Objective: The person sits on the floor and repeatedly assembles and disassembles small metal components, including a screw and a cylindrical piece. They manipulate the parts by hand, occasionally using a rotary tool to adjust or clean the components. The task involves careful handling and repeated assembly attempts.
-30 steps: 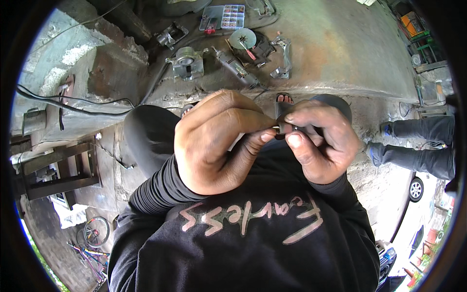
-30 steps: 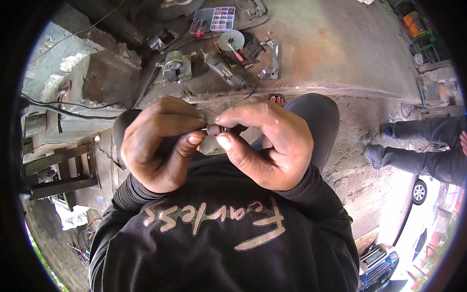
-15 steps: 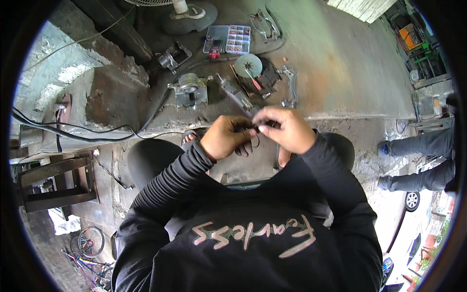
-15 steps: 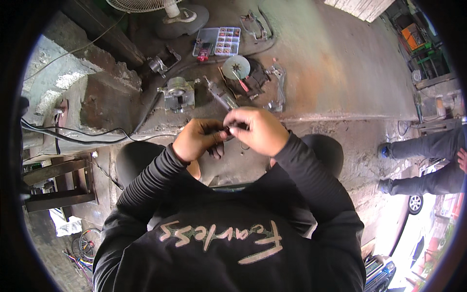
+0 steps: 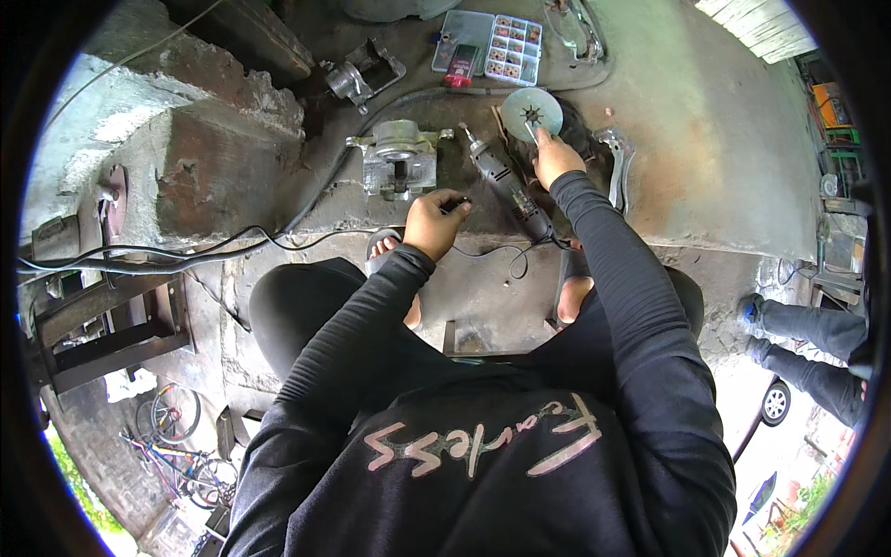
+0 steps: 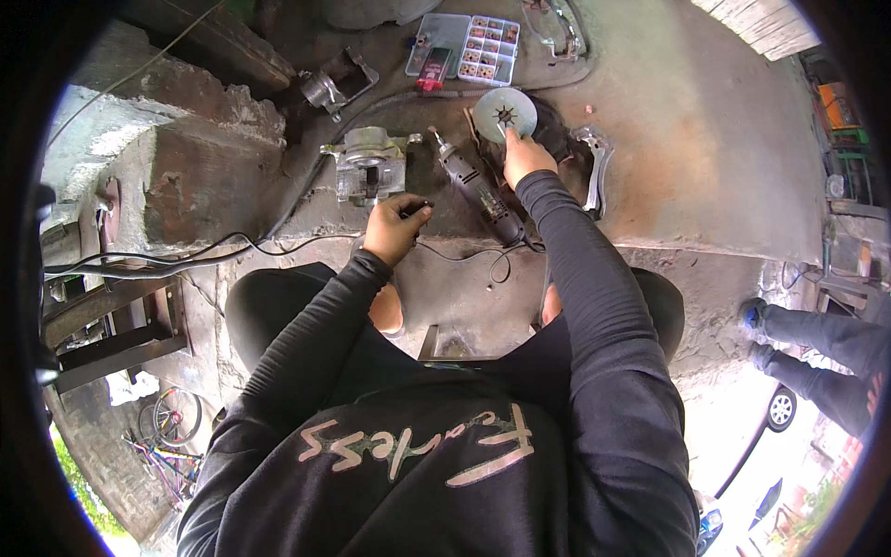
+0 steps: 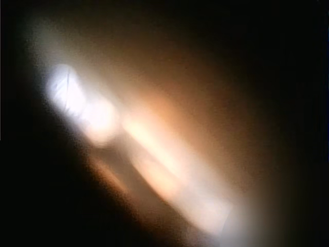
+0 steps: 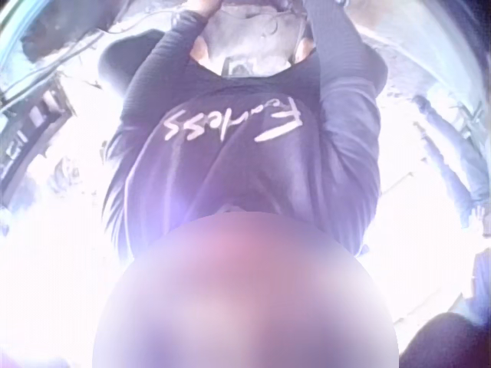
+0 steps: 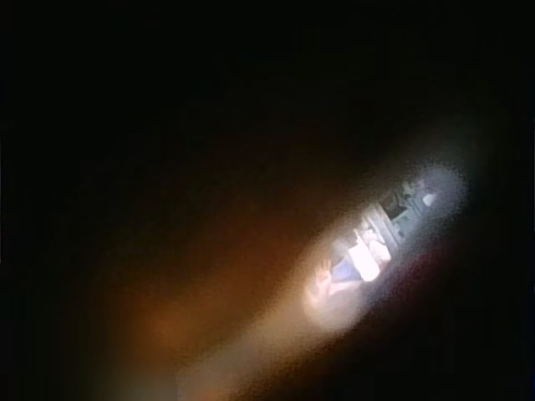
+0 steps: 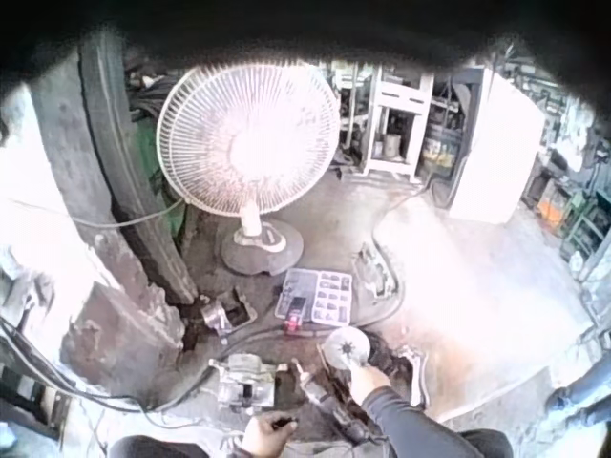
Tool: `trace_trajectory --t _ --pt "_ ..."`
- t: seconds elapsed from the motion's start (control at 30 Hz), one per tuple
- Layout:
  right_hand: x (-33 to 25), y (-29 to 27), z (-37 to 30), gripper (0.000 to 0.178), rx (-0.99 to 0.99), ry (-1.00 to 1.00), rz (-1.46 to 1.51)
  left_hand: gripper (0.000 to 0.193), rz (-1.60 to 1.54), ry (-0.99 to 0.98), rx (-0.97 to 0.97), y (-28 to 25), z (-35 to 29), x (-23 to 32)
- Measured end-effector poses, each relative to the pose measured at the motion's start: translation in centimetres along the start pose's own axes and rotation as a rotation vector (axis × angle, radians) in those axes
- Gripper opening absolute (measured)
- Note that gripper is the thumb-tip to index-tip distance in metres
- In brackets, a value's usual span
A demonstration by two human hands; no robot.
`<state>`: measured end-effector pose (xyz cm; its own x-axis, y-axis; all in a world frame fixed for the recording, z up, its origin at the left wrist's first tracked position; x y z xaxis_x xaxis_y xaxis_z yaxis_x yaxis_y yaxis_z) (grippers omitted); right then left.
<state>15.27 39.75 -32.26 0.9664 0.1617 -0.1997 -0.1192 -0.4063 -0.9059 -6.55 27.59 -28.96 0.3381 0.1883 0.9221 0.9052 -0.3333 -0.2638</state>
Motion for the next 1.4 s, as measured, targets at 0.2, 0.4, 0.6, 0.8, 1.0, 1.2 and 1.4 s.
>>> trace_trajectory --t 0.2,0.4,0.6,0.8,1.0,1.2,1.4 --pt "0.0 -1.4 -0.8 0.036 0.131 -0.133 0.265 0.023 0.307 0.078 0.058 1.8 0.8 -0.8" --pt "-3.5 0.2 -5.8 0.018 -0.390 -0.214 1.719 0.022 0.435 -0.059 0.060 3.7 1.2 -3.0" --pt "-8.5 3.4 -10.8 0.011 -0.224 -0.266 1.717 0.021 0.348 -0.017 0.086 3.5 0.8 -4.3" --pt "-8.9 6.5 -11.3 0.017 0.112 -0.166 1.586 0.017 0.432 0.147 0.136 3.6 0.0 -4.3" --pt "-8.3 8.6 -10.5 0.017 0.078 -0.096 1.836 0.013 0.400 0.131 0.145 3.8 0.3 -4.9" --pt "-8.3 10.0 -10.2 0.017 0.074 -0.028 1.942 0.012 0.444 0.168 0.164 3.9 0.2 -4.8" --pt "-8.7 9.8 -10.4 0.017 0.093 -0.045 1.959 0.011 0.424 0.168 0.166 3.9 0.2 -4.5"
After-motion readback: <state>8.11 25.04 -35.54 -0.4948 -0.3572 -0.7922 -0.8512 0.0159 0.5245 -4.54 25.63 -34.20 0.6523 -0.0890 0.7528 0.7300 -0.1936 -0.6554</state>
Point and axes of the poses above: each hand's wrist, its own z-axis towards the middle knuckle, its own y-axis out of the palm, x = y × z, the point moved 7 cm from there along z, towards the middle knuckle, and after that the axes turned 15 degrees about -x, right-handed, at the moved point
